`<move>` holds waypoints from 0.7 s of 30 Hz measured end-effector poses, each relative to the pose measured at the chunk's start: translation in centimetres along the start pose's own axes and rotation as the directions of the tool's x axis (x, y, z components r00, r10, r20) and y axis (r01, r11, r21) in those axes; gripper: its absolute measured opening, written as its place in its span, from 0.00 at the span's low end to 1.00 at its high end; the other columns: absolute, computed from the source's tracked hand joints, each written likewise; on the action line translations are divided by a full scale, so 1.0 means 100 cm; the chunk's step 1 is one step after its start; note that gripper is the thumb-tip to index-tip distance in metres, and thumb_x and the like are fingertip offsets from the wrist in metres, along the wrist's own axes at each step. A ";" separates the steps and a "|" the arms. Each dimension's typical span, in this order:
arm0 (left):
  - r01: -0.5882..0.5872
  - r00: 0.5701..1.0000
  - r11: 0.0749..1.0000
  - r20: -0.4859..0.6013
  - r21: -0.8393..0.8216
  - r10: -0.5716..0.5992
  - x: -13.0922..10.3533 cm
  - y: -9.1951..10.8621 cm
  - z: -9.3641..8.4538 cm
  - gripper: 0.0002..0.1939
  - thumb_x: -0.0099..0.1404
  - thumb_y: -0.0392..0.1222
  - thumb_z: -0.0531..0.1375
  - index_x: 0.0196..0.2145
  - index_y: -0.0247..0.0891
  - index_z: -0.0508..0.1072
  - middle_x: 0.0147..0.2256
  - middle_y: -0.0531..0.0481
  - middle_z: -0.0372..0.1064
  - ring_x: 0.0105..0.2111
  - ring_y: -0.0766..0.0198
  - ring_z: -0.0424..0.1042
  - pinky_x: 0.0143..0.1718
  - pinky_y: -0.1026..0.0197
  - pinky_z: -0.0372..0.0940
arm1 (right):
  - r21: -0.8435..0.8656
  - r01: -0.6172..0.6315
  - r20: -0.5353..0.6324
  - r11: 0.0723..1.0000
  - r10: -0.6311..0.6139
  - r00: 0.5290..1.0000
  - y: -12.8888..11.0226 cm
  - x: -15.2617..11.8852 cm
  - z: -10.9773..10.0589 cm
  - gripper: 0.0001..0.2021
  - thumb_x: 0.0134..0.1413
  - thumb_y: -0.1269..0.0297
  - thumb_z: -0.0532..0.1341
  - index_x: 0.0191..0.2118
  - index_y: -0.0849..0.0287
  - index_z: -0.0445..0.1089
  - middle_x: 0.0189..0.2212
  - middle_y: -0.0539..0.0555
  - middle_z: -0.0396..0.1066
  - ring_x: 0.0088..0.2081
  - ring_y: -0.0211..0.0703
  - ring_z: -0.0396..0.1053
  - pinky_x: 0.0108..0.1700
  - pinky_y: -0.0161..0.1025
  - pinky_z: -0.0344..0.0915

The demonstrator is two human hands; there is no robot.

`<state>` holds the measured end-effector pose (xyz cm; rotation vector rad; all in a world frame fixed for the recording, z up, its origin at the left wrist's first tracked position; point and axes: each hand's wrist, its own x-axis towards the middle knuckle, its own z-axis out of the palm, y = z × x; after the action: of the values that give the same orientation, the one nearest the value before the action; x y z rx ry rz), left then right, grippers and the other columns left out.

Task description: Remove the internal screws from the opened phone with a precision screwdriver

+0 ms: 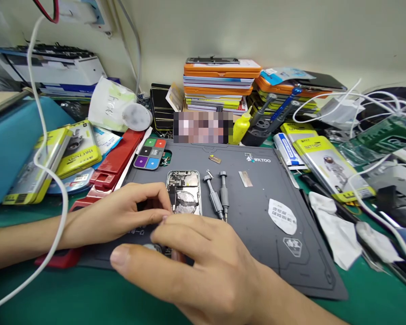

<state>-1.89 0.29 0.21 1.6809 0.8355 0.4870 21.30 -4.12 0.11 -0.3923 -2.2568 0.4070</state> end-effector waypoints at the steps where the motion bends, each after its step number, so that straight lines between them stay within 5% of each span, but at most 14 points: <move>1: 0.003 1.000 1.000 0.001 0.000 -0.003 0.000 0.000 0.000 0.07 0.75 0.42 0.64 0.38 0.39 0.75 0.34 0.59 0.77 0.33 0.72 0.73 0.35 0.71 0.65 | -0.010 -0.006 -0.002 1.000 0.006 1.000 0.000 0.001 0.001 0.19 0.75 0.72 0.49 0.59 0.62 0.73 0.39 0.60 0.78 0.44 0.46 0.80 0.47 0.43 0.79; 21: -0.030 1.000 0.997 -0.001 0.077 0.031 0.000 0.000 0.000 0.09 0.76 0.39 0.62 0.46 0.40 0.84 0.42 0.57 0.84 0.42 0.69 0.81 0.46 0.74 0.70 | -0.039 0.015 0.024 0.999 -0.014 1.000 0.000 0.002 0.005 0.18 0.78 0.69 0.45 0.60 0.59 0.69 0.32 0.56 0.75 0.39 0.45 0.78 0.44 0.42 0.79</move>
<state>-1.88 0.28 0.18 1.7660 0.8400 0.4826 20.81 -4.08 -0.05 -0.3927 -2.2921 0.3622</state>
